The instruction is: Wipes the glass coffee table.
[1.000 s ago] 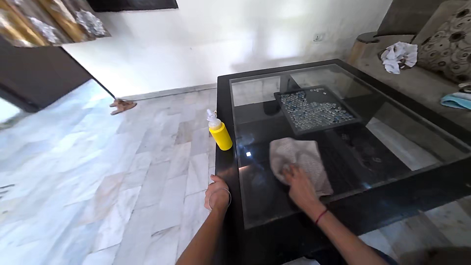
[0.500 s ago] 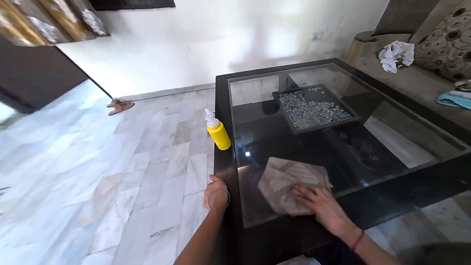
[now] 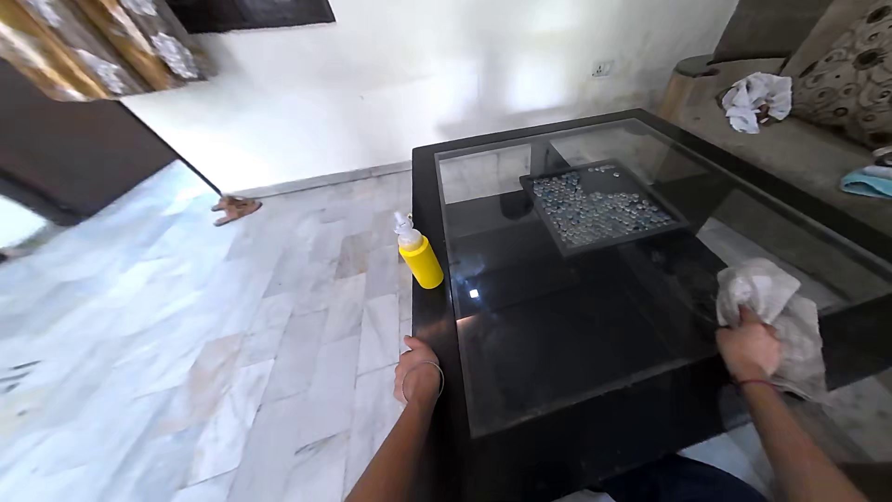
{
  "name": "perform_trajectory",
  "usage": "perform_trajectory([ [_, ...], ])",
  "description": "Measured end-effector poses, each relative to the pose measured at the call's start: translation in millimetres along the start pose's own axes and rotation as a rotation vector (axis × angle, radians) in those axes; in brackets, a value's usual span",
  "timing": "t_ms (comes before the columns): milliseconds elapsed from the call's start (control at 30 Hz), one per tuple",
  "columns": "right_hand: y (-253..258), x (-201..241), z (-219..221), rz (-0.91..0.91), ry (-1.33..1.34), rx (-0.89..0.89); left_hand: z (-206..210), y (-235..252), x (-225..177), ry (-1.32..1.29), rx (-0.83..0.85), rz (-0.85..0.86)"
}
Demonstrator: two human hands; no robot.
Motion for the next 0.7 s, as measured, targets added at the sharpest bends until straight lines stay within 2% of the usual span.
perform_trajectory([
  [100, -7, 43, 30, -0.070, -0.001, 0.038, -1, -2, -1, 0.013, 0.001, 0.008],
  [200, -45, 105, 80, -0.231, -0.075, 0.115, -1, -1, 0, 0.022, -0.001, 0.004],
  [300, -104, 166, 146, -0.534, -0.163, 0.320, -1, 1, 0, 0.018, -0.011, 0.005],
  [367, -155, 191, 183, -0.769, -0.224, 0.506, -1, 2, 0, 0.012, -0.015, 0.011],
  [433, -202, 204, 201, -0.991, -0.221, 0.642, -2, 3, -1, 0.026, -0.019, 0.012],
  [500, -228, 210, 208, -1.142, -0.201, 0.702, -1, 2, -2, 0.051, -0.020, 0.020],
  [567, -232, 210, 208, -1.161, -0.245, 0.759, -1, 1, 0, 0.071, -0.029, 0.031],
  [700, -186, 201, 194, -1.047, -0.250, 0.631, -1, 3, 0, 0.023, -0.037, 0.024],
])
Point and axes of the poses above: each hand's wrist, its own y-axis towards the middle knuckle, its own z-axis out of the palm, x = y × z, the point moved 8 cm from there along y, towards the middle knuckle, and after that the axes turned 15 degrees about x, right-handed, at the moved point
